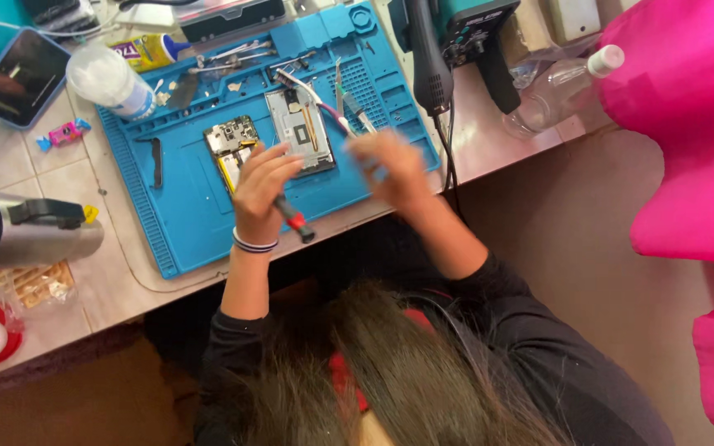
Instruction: The person uses a screwdriver to remove and replace small screws on a smartphone's internal components while holding the device on an anti-static mat.
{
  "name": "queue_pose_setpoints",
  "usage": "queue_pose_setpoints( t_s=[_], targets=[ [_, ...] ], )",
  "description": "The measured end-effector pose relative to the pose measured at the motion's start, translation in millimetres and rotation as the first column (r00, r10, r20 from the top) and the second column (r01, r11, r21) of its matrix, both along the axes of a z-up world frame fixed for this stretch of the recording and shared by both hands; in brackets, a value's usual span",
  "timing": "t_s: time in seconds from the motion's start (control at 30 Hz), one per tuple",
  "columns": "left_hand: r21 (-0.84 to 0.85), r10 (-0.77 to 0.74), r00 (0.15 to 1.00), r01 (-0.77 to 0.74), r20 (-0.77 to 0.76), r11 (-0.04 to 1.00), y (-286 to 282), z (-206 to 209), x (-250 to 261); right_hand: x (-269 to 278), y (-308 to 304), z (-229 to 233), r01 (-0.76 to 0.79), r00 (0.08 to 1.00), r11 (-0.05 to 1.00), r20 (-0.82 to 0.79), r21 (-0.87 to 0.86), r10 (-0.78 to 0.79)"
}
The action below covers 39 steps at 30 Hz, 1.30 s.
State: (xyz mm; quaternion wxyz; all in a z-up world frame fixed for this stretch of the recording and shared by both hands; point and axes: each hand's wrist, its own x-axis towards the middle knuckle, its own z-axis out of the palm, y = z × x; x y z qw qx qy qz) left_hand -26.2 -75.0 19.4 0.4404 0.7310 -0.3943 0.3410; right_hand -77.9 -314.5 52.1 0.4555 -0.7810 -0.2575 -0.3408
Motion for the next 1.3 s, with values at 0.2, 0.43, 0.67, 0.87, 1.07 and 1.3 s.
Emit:
queue_pose_setpoints(
  t_s=[0.2,0.43,0.67,0.87,1.07,1.3],
  targets=[
    [-0.222,0.014,1.000,-0.015,-0.007,0.975,12.6,-3.9,8.5,45.0,-80.2,-6.6,0.529,0.822,0.582,0.205,-0.618,-0.530],
    [-0.116,0.024,0.994,-0.036,-0.105,0.993,18.1,9.3,-4.2,61.3,-88.4,-20.9,0.410,0.863,0.370,0.223,-0.834,-0.454],
    [-0.121,0.028,0.992,-0.043,-0.119,0.992,19.6,10.8,-7.8,65.5,-96.5,-17.9,0.368,0.911,0.367,0.252,-0.854,-0.327],
    [-0.113,0.039,0.990,-0.055,-0.134,0.992,20.8,7.7,-7.2,75.4,-109.3,-20.2,0.293,0.949,0.332,0.233,-0.896,-0.211],
    [-0.129,0.058,0.988,-0.076,-0.142,0.989,21.8,5.9,-6.1,89.4,-118.2,-15.2,0.179,0.983,0.328,0.152,-0.928,-0.106],
    [-0.353,-0.066,0.935,-0.066,-0.350,0.933,24.8,-7.2,-9.6,83.1,-76.3,31.2,0.027,0.994,0.730,-0.058,-0.683,-0.091]
  ],
)
